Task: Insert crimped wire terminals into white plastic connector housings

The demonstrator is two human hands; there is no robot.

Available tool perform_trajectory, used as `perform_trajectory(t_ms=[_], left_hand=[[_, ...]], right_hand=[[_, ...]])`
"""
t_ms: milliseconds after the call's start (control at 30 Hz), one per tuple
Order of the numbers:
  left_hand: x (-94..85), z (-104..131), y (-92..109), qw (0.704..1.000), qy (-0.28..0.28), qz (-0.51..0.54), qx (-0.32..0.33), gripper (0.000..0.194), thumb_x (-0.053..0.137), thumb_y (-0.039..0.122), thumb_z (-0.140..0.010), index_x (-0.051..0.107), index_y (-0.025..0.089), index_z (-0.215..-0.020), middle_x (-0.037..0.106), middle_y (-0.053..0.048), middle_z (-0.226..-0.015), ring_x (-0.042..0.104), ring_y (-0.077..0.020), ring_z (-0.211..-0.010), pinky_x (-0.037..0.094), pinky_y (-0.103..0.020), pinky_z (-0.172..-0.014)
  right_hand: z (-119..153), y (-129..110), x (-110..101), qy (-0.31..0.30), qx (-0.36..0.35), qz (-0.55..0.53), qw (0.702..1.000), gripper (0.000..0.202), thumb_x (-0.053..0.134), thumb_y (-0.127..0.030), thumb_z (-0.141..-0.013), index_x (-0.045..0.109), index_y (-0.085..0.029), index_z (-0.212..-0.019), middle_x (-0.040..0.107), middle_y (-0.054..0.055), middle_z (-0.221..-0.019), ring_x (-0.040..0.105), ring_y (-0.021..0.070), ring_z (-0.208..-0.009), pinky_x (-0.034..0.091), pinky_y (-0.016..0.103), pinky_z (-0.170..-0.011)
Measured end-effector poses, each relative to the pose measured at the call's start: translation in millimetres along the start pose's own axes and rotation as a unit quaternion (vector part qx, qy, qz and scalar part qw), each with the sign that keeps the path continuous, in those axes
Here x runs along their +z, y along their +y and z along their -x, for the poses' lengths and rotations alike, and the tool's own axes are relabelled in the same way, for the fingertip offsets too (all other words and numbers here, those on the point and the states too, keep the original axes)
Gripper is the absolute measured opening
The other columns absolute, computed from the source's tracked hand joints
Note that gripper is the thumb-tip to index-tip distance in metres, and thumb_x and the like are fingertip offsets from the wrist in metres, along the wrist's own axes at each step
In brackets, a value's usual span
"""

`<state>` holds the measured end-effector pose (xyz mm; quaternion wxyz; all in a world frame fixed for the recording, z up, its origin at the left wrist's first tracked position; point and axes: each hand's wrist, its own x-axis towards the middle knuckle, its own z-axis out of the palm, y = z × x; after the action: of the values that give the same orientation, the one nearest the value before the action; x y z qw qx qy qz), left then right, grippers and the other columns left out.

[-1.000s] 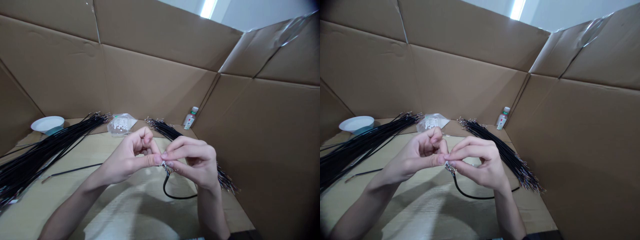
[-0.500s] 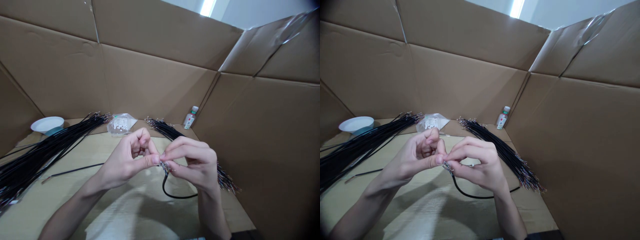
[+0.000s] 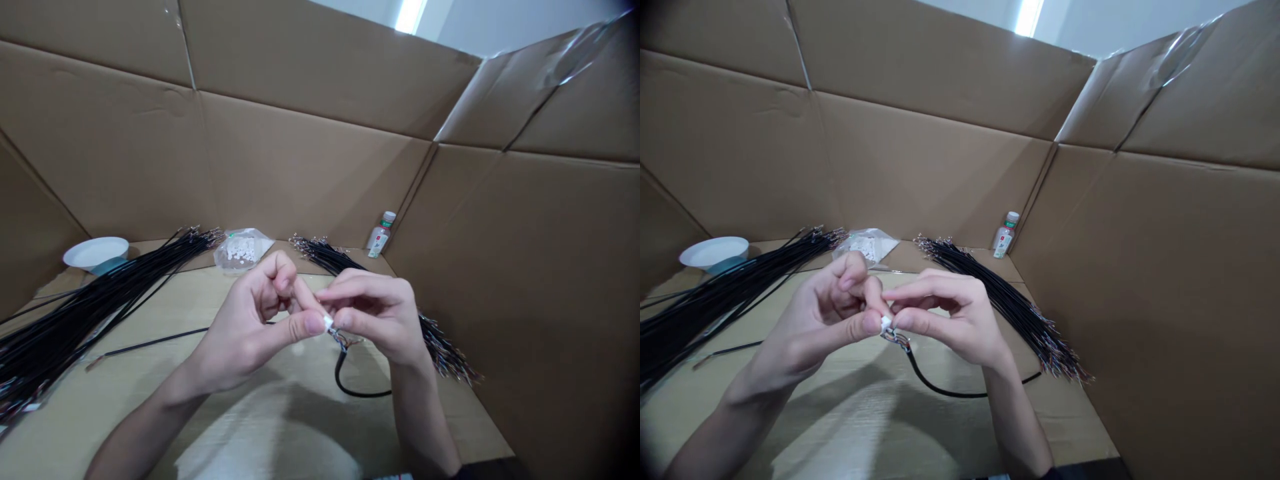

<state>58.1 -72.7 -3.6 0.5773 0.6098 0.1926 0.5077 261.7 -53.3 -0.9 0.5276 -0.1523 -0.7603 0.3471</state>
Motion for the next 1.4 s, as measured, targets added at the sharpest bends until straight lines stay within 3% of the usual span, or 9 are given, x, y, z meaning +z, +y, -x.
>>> perform_trajectory(t_ms=[100, 200, 300, 367, 500, 700, 967, 1167, 1400], left_hand=[[4.5, 1.0, -0.4, 0.998, 0.036, -0.008, 0.047, 0.042, 0.079, 0.019, -0.095, 0.038, 0.023, -0.09, 0.078, 0.002, -0.085, 0.071, -0.0117, -0.079, 0.056, -0.024, -0.074], [7.4, -2.3, -3.5, 0.992, 0.07, -0.002, 0.107, 0.04, 0.078, 0.015, -0.096, 0.039, 0.023, -0.089, 0.08, 0.003, -0.087, 0.074, -0.0113, -0.077, 0.06, -0.024, -0.076], [8.8, -5.2, -6.9, 0.984, 0.1, 0.001, 0.15, 0.038, 0.076, 0.013, -0.096, 0.04, 0.023, -0.089, 0.081, 0.004, -0.088, 0.075, -0.0088, -0.074, 0.061, -0.021, -0.075], [9.3, -5.7, -8.5, 0.979, 0.119, -0.013, 0.164, 0.038, 0.078, 0.013, -0.095, 0.042, 0.022, -0.088, 0.082, 0.003, -0.088, 0.075, -0.0082, -0.076, 0.06, -0.018, -0.074], [10.3, -5.6, -10.7, 0.973, 0.139, -0.032, 0.18, 0.038, 0.08, 0.014, -0.094, 0.043, 0.022, -0.088, 0.083, 0.002, -0.088, 0.075, -0.0079, -0.078, 0.059, -0.016, -0.074], [11.8, -6.0, -14.2, 0.973, 0.139, -0.038, 0.178, 0.036, 0.08, 0.015, -0.094, 0.045, 0.022, -0.089, 0.081, 0.003, -0.088, 0.074, -0.0085, -0.077, 0.059, -0.018, -0.073], [12.0, -5.2, -18.6, 0.969, 0.161, -0.063, 0.178, 0.039, 0.08, 0.019, -0.095, 0.041, 0.023, -0.089, 0.079, 0.002, -0.087, 0.071, -0.0108, -0.075, 0.056, -0.022, -0.071], [3.1, -5.0, -14.0, 0.955, 0.142, -0.164, 0.201, 0.02, 0.073, 0.018, -0.098, 0.056, 0.023, -0.109, 0.073, 0.001, -0.092, 0.068, -0.0129, -0.083, 0.053, -0.027, -0.076], [-10.9, -3.7, -4.8, 0.911, 0.064, -0.3, 0.276, 0.036, 0.065, 0.007, -0.098, 0.065, 0.025, -0.128, 0.068, 0.001, -0.095, 0.063, -0.0113, -0.086, 0.051, -0.027, -0.078]], right_hand=[[3.8, 9.2, 8.2, 0.032, 0.03, -0.05, 0.998, 0.028, 0.074, -0.044, -0.098, 0.08, -0.03, -0.122, 0.08, 0.001, -0.09, 0.075, 0.0147, -0.074, 0.063, 0.025, -0.065], [9.6, 15.9, 19.5, 0.077, -0.031, -0.055, 0.995, 0.05, 0.077, -0.059, -0.09, 0.074, -0.027, -0.129, 0.08, 0.005, -0.099, 0.077, 0.0193, -0.08, 0.066, 0.03, -0.068], [11.5, 16.2, 27.0, 0.118, -0.136, 0.049, 0.982, 0.049, 0.089, -0.033, -0.082, 0.074, -0.023, -0.127, 0.08, 0.006, -0.099, 0.075, 0.0193, -0.078, 0.065, 0.031, -0.067], [10.0, 13.8, 29.2, 0.149, -0.182, 0.127, 0.964, 0.039, 0.085, -0.013, -0.081, 0.077, -0.022, -0.119, 0.079, 0.005, -0.092, 0.073, 0.018, -0.075, 0.063, 0.031, -0.065], [6.7, 9.4, 31.3, 0.176, -0.198, 0.18, 0.947, 0.028, 0.077, -0.004, -0.085, 0.077, -0.022, -0.106, 0.078, 0.002, -0.084, 0.071, 0.0167, -0.072, 0.059, 0.03, -0.061], [12.7, 12.3, 37.4, 0.211, -0.138, 0.164, 0.954, 0.019, 0.074, -0.007, -0.088, 0.074, -0.025, -0.097, 0.073, -0.001, -0.079, 0.066, 0.0153, -0.066, 0.053, 0.031, -0.059], [12.8, 13.9, 48.2, 0.268, -0.051, 0.024, 0.962, 0.016, 0.077, -0.01, -0.089, 0.077, -0.025, -0.089, 0.073, -0.003, -0.079, 0.065, 0.0111, -0.063, 0.054, 0.025, -0.056], [7.3, 5.9, 42.3, 0.238, 0.052, -0.13, 0.961, 0.016, 0.085, -0.012, -0.085, 0.08, -0.026, -0.092, 0.077, -0.004, -0.076, 0.068, 0.0075, -0.054, 0.059, 0.017, -0.049], [7.2, 7.5, 38.0, 0.19, 0.112, -0.196, 0.955, 0.011, 0.088, -0.019, -0.086, 0.079, -0.024, -0.088, 0.078, -0.003, -0.074, 0.071, 0.0077, -0.056, 0.062, 0.015, -0.052]])
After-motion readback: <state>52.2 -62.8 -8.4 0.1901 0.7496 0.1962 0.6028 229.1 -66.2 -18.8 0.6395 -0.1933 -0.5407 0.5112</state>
